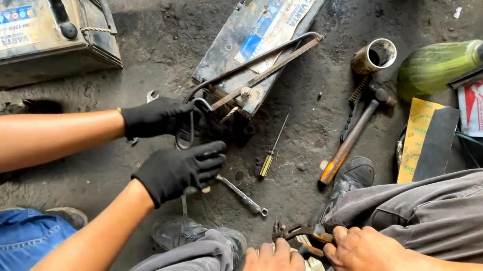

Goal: Repairing or dismantling car batteries using manual tools like wrenches and a hacksaw

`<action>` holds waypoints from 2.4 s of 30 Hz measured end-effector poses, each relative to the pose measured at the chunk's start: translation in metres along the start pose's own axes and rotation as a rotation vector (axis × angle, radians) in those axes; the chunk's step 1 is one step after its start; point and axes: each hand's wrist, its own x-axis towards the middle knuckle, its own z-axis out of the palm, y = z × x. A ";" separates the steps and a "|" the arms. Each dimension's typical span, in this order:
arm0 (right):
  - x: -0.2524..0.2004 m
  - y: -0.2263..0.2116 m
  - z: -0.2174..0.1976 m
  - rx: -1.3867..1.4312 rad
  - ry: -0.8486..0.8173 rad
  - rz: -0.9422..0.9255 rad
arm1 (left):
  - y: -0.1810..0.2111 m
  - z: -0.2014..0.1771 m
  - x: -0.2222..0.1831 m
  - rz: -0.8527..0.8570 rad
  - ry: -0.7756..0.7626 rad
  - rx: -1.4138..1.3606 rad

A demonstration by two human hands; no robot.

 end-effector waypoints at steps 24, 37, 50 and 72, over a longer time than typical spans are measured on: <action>-0.001 -0.001 -0.007 -0.026 0.023 -0.001 | 0.000 0.006 0.000 0.011 0.069 0.055; -0.001 -0.001 -0.011 0.012 -0.053 0.016 | -0.001 0.010 0.000 0.022 0.084 0.075; -0.002 -0.002 -0.013 0.012 -0.057 0.012 | 0.002 0.008 0.000 0.018 0.103 0.106; 0.093 0.056 0.020 -0.057 0.060 0.126 | -0.197 -0.100 0.108 -0.310 0.780 -0.398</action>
